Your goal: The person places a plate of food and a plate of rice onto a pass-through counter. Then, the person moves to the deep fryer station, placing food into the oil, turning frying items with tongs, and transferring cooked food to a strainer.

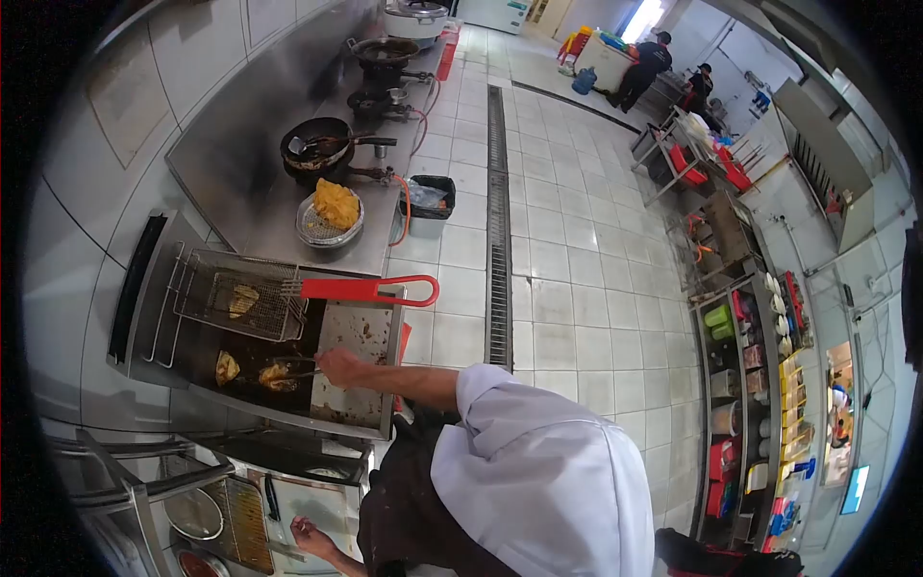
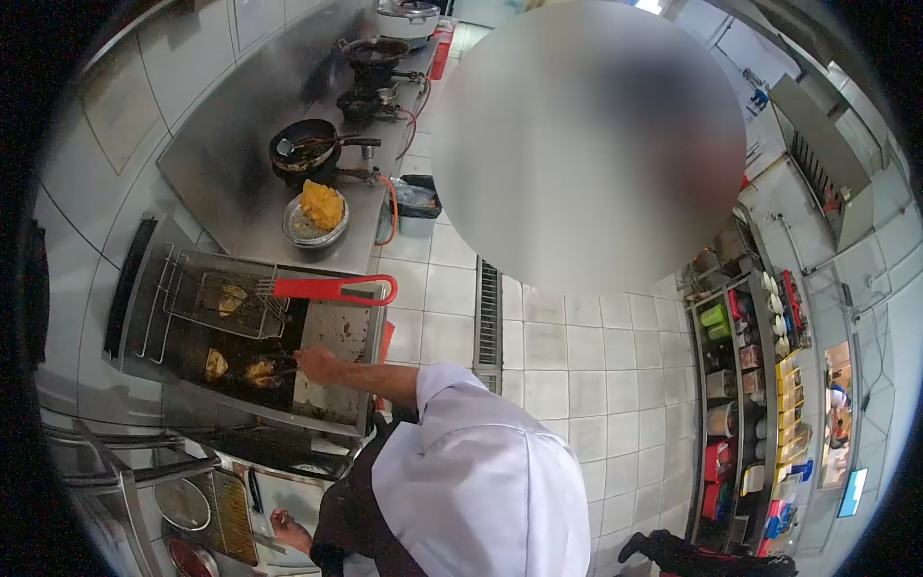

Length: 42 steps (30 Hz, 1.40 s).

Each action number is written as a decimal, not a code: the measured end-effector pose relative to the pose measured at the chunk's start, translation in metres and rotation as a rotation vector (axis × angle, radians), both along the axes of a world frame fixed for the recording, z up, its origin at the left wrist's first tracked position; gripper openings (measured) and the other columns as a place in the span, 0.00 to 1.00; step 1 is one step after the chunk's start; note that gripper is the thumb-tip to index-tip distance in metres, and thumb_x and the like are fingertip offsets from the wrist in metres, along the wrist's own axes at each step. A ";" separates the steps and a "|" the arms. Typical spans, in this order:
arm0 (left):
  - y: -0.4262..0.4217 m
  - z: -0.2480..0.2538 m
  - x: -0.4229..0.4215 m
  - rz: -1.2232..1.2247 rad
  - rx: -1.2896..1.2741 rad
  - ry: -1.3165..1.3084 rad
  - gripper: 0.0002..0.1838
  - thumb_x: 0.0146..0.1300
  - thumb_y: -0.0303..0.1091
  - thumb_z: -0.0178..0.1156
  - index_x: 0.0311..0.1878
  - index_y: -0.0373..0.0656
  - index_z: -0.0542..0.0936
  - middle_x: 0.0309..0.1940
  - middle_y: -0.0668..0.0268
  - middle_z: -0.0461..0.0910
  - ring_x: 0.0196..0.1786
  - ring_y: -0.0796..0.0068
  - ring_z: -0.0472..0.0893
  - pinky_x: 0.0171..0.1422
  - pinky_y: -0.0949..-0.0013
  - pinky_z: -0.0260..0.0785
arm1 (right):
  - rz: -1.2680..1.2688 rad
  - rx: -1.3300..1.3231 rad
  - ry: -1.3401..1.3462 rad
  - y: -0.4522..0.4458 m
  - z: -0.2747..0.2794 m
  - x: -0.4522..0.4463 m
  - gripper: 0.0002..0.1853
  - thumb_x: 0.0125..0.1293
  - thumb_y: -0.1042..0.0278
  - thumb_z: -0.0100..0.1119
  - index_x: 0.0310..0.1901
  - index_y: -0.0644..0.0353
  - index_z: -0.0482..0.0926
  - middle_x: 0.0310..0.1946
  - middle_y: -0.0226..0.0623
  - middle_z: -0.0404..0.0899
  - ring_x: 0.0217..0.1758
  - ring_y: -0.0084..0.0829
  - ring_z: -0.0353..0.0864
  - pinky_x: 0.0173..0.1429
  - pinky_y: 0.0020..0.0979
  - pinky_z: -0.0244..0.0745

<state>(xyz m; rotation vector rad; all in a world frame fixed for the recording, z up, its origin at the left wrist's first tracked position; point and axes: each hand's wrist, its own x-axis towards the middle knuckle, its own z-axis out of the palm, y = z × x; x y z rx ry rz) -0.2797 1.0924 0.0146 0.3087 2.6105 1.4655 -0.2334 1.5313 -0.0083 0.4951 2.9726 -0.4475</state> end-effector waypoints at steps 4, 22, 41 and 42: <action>-0.011 -0.020 -0.002 0.051 -0.153 0.128 0.11 0.59 0.29 0.55 0.40 0.30 0.77 0.34 0.53 0.80 0.34 0.60 0.77 0.40 0.63 0.71 | 0.131 0.151 0.202 0.008 -0.073 -0.003 0.18 0.55 0.71 0.49 0.49 0.66 0.73 0.34 0.44 0.79 0.36 0.41 0.79 0.39 0.41 0.75; -0.010 0.032 0.045 0.333 -0.100 -0.019 0.10 0.54 0.19 0.54 0.39 0.38 0.78 0.31 0.64 0.81 0.30 0.75 0.79 0.36 0.72 0.70 | -0.084 -0.034 -0.017 -0.008 0.047 0.010 0.23 0.53 0.75 0.54 0.53 0.69 0.68 0.34 0.53 0.79 0.37 0.49 0.80 0.41 0.44 0.77; -0.019 -0.029 0.007 0.126 -0.002 -0.074 0.08 0.63 0.29 0.50 0.39 0.36 0.76 0.31 0.62 0.76 0.31 0.71 0.72 0.33 0.66 0.65 | -0.197 -0.186 -0.018 0.000 0.014 -0.016 0.17 0.54 0.72 0.54 0.44 0.72 0.71 0.31 0.51 0.78 0.35 0.42 0.81 0.32 0.38 0.77; -0.009 -0.023 0.004 0.105 -0.002 -0.075 0.08 0.63 0.29 0.50 0.39 0.36 0.76 0.31 0.62 0.76 0.31 0.71 0.72 0.33 0.66 0.65 | -0.218 -0.186 -0.018 0.000 0.022 -0.015 0.17 0.54 0.72 0.54 0.44 0.72 0.71 0.31 0.51 0.78 0.35 0.42 0.81 0.32 0.38 0.77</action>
